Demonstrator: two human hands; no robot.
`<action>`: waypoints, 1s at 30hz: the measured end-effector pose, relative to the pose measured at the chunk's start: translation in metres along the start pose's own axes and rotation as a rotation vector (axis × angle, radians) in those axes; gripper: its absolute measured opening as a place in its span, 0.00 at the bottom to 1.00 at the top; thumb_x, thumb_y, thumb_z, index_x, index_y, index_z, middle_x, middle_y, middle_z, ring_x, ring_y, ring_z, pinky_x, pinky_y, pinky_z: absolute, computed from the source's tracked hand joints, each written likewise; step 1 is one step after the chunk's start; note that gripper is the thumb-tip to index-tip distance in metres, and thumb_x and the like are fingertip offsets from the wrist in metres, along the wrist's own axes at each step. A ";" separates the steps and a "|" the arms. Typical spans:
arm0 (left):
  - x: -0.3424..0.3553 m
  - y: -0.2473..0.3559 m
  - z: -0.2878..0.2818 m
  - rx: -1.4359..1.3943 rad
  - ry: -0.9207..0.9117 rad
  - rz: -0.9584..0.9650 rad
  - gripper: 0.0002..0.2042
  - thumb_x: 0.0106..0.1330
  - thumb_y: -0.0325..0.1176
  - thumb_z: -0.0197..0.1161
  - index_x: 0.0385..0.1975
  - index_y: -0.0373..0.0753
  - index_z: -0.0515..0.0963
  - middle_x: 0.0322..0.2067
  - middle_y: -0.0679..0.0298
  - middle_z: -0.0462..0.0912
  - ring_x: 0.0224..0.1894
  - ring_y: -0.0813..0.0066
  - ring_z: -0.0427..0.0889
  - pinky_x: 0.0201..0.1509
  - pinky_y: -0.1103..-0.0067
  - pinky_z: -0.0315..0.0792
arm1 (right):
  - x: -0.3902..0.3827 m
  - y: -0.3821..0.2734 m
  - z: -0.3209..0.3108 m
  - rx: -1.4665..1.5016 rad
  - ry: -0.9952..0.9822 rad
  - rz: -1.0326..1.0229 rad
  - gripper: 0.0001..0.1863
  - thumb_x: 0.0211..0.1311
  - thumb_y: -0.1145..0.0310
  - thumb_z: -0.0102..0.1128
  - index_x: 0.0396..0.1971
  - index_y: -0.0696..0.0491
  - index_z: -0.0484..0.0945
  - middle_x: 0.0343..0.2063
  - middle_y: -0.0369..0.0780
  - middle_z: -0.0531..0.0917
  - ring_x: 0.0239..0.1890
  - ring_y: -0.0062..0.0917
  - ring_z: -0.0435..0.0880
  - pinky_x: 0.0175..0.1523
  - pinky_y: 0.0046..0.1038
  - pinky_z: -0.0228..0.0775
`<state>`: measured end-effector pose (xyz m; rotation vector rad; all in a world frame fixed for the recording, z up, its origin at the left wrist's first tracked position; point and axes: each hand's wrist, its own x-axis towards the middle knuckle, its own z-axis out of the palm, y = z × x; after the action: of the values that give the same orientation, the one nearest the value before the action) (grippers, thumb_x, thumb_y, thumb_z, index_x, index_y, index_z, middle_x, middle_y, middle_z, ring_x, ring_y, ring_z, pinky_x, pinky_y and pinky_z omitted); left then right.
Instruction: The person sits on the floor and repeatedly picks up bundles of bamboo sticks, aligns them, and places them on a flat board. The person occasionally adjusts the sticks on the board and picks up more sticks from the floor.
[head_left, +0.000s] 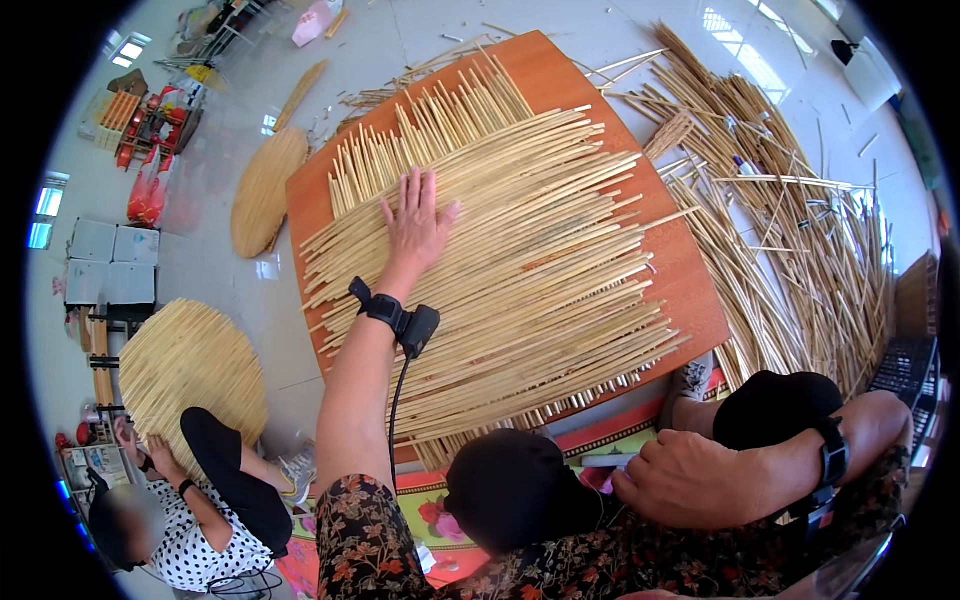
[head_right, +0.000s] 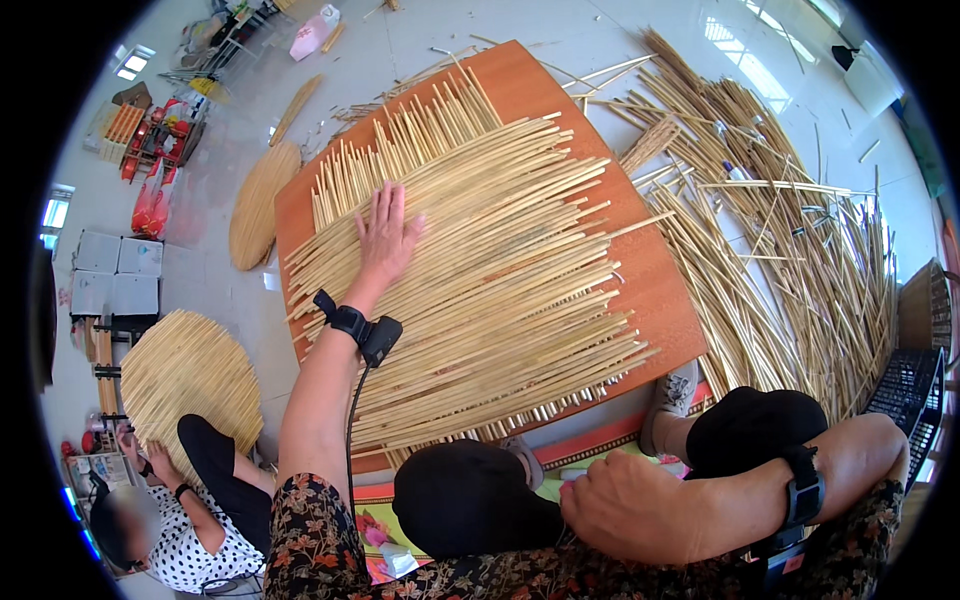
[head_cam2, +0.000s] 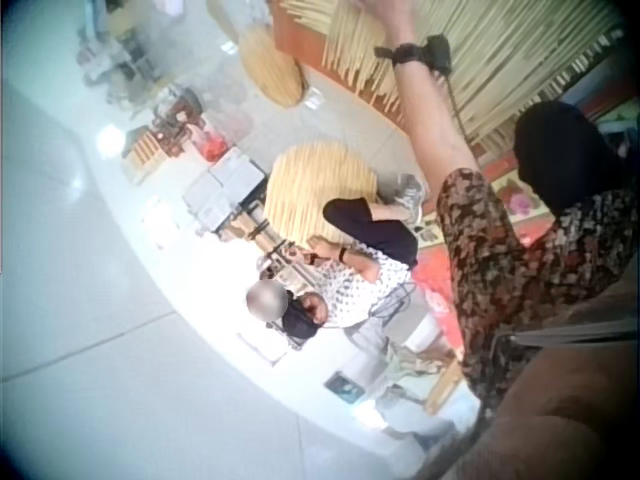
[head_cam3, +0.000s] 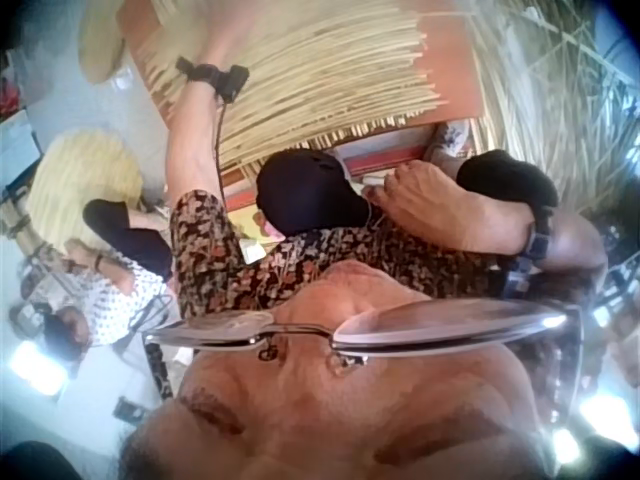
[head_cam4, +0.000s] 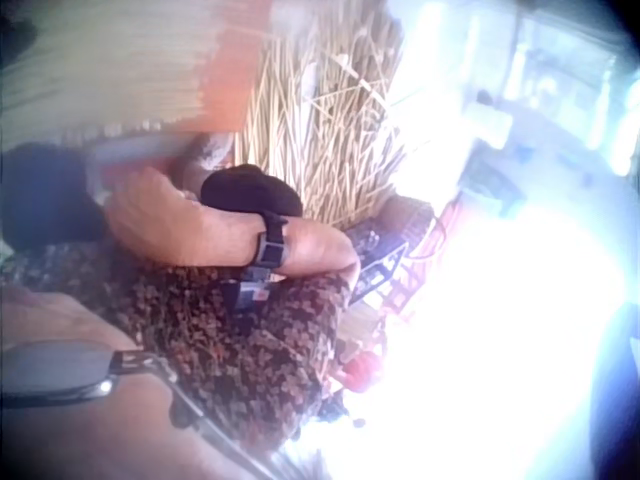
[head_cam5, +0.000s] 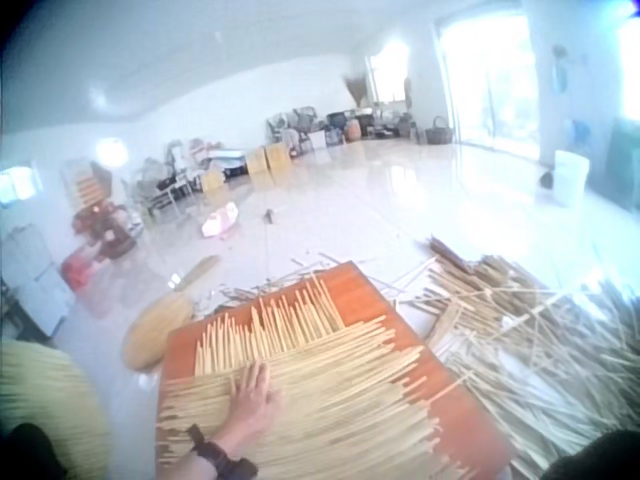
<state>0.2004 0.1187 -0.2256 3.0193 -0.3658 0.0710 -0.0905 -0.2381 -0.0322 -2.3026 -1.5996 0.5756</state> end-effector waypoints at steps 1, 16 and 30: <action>0.002 -0.003 0.000 0.011 0.001 -0.017 0.39 0.74 0.64 0.41 0.77 0.44 0.48 0.78 0.57 0.42 0.80 0.58 0.37 0.77 0.47 0.29 | 0.001 0.002 0.002 0.016 -0.012 0.002 0.12 0.58 0.66 0.56 0.32 0.61 0.79 0.21 0.40 0.81 0.25 0.29 0.81 0.26 0.32 0.67; 0.001 0.013 -0.010 -0.125 0.078 0.217 0.30 0.77 0.51 0.46 0.72 0.39 0.60 0.75 0.52 0.56 0.77 0.56 0.52 0.76 0.54 0.47 | -0.026 -0.008 -0.034 -0.347 0.324 0.206 0.10 0.54 0.65 0.58 0.21 0.56 0.81 0.20 0.38 0.82 0.25 0.30 0.82 0.29 0.31 0.70; -0.138 0.215 -0.066 -1.173 -1.061 0.050 0.25 0.75 0.50 0.52 0.38 0.29 0.80 0.30 0.50 0.87 0.37 0.64 0.86 0.52 0.69 0.79 | -0.235 0.023 0.078 0.116 1.148 0.976 0.16 0.65 0.60 0.61 0.46 0.54 0.82 0.35 0.48 0.85 0.38 0.44 0.85 0.45 0.40 0.78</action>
<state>0.0129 -0.0499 -0.1478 1.6423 -0.3450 -1.2538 -0.1811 -0.4663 -0.0730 -2.3941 0.0864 -0.4659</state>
